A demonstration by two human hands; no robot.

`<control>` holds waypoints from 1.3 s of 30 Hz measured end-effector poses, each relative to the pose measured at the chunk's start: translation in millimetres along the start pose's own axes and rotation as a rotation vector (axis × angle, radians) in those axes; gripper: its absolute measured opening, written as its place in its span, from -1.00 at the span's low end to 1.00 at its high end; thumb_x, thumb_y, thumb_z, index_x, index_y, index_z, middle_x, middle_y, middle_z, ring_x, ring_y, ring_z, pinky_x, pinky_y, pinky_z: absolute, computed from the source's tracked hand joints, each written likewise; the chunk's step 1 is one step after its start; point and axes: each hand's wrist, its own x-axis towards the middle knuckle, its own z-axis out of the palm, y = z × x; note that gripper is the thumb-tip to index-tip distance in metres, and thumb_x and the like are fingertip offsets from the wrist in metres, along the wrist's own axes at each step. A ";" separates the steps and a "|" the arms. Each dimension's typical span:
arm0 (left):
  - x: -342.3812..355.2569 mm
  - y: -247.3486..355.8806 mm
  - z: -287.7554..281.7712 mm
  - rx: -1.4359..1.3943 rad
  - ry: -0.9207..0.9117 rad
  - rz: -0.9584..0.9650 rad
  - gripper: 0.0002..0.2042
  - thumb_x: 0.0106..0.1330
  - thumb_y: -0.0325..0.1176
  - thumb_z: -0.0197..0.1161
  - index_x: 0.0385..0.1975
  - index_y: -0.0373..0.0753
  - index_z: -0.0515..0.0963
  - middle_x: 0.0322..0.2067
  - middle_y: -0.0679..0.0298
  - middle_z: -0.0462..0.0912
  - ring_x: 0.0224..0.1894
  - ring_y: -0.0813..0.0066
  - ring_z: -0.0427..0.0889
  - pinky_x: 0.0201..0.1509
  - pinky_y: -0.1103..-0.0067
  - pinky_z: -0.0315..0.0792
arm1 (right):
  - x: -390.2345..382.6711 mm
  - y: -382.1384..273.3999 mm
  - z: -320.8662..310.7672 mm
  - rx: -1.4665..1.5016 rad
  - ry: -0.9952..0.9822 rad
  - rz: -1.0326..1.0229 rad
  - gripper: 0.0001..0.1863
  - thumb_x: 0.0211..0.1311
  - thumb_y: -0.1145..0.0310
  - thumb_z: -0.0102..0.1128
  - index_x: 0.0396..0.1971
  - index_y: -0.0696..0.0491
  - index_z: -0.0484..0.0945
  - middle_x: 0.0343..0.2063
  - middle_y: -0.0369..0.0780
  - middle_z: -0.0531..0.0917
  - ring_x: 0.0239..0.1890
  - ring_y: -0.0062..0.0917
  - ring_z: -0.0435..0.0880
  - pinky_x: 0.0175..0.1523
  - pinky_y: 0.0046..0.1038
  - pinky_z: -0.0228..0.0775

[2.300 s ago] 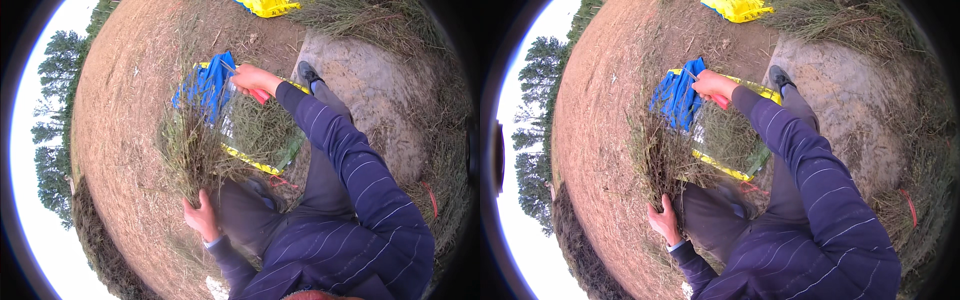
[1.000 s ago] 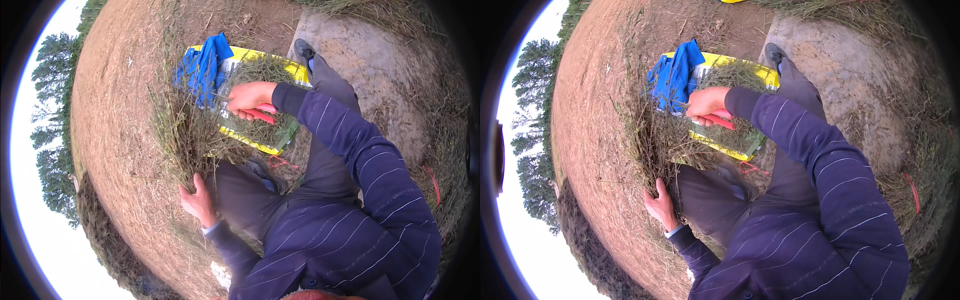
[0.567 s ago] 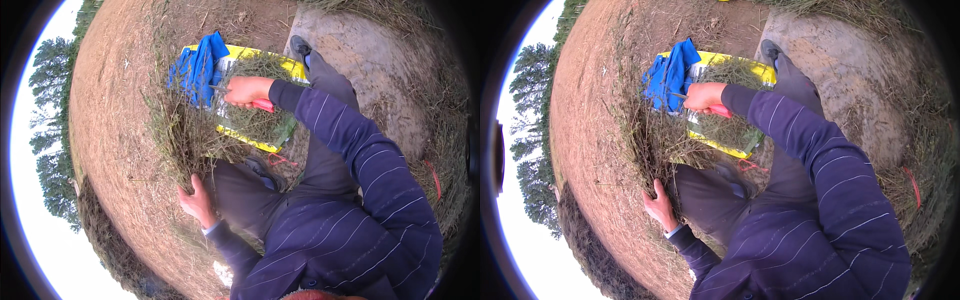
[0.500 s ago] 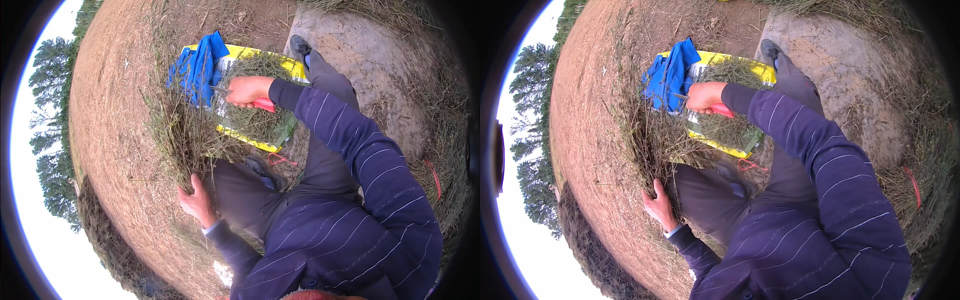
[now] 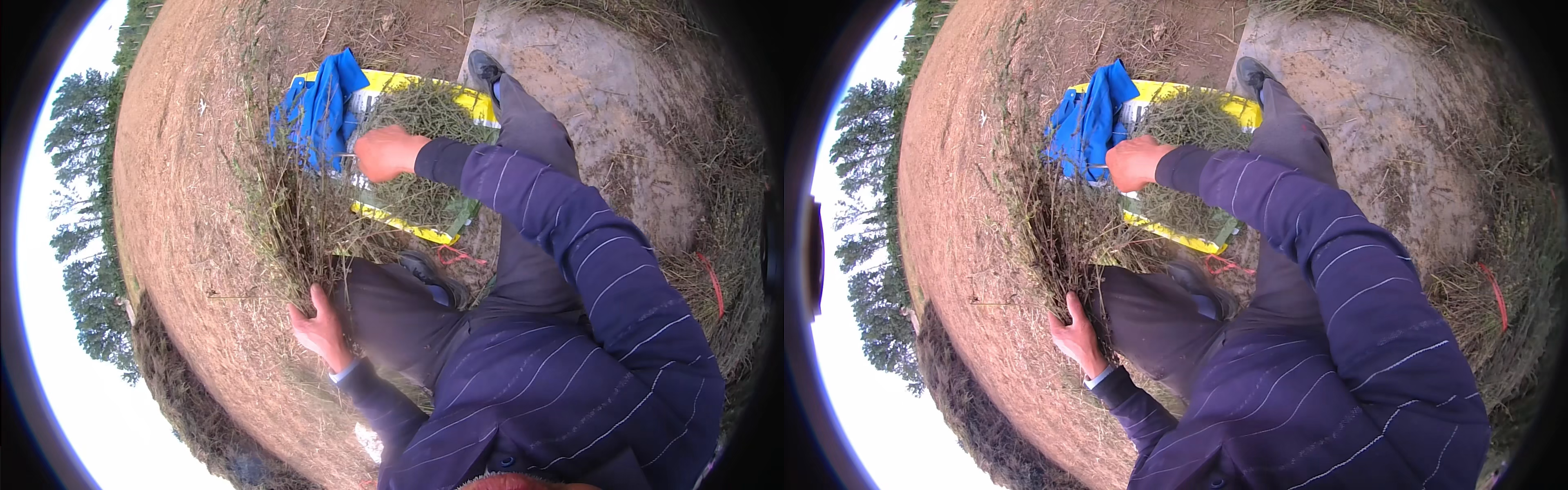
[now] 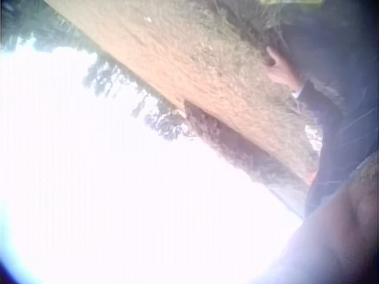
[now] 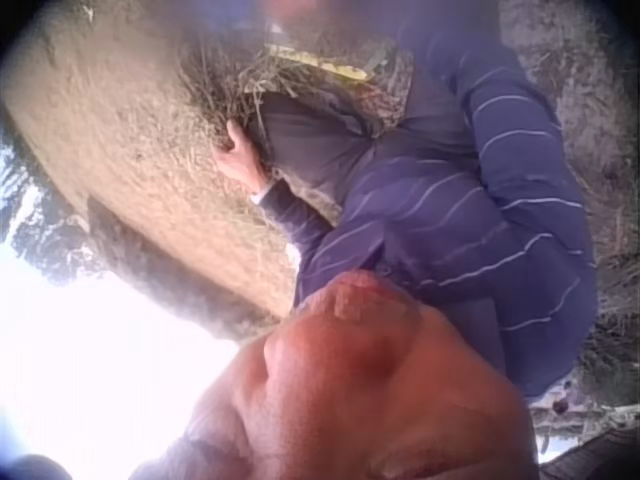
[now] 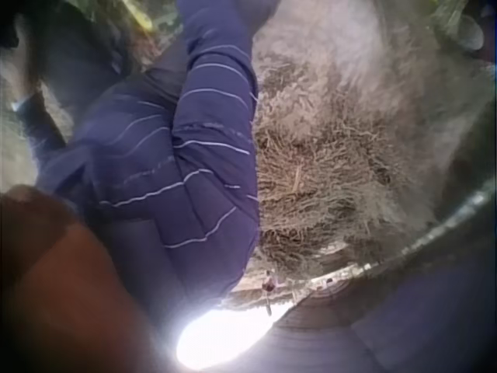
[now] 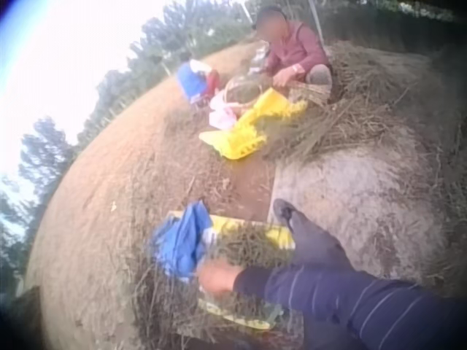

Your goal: The person sits on the ground and uses red-handled shears to trim a bundle of green plant stems, repeatedly cutting and placing trimmed pieces into a yellow bag. A blue cloth and additional plant material are nearby, and another person is visible working in the background.

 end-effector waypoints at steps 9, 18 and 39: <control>-0.3 8.7 -5.4 -0.001 -0.028 -0.019 0.04 0.34 0.38 0.32 0.32 -0.71 0.43 0.23 -0.45 0.57 0.34 -0.26 0.59 0.48 0.19 0.41 | 33.4 8.9 20.1 0.125 0.043 0.031 -0.63 0.35 0.22 0.13 -0.14 0.22 0.74 -0.11 0.09 0.79 0.00 0.04 0.77 0.08 0.02 0.59; -0.3 2.0 -0.2 -0.017 0.000 -0.026 0.07 0.34 0.39 0.30 0.33 -0.74 0.40 0.26 -0.48 0.53 0.36 -0.26 0.56 0.51 0.20 0.38 | 30.1 30.9 6.4 0.166 -0.047 0.085 -0.75 0.14 0.49 0.15 -0.33 0.33 0.73 -0.33 0.12 0.78 -0.35 -0.07 0.81 -0.30 -0.05 0.59; 2.1 -11.1 5.1 0.028 0.046 0.000 0.06 0.34 0.41 0.25 0.36 -0.68 0.40 0.27 -0.43 0.55 0.33 -0.21 0.62 0.45 0.15 0.48 | -36.7 38.3 -19.1 0.061 -0.261 0.022 -0.75 0.17 0.44 0.10 -0.36 0.34 0.66 -0.41 -0.06 0.75 -0.52 -0.31 0.73 -0.41 -0.23 0.55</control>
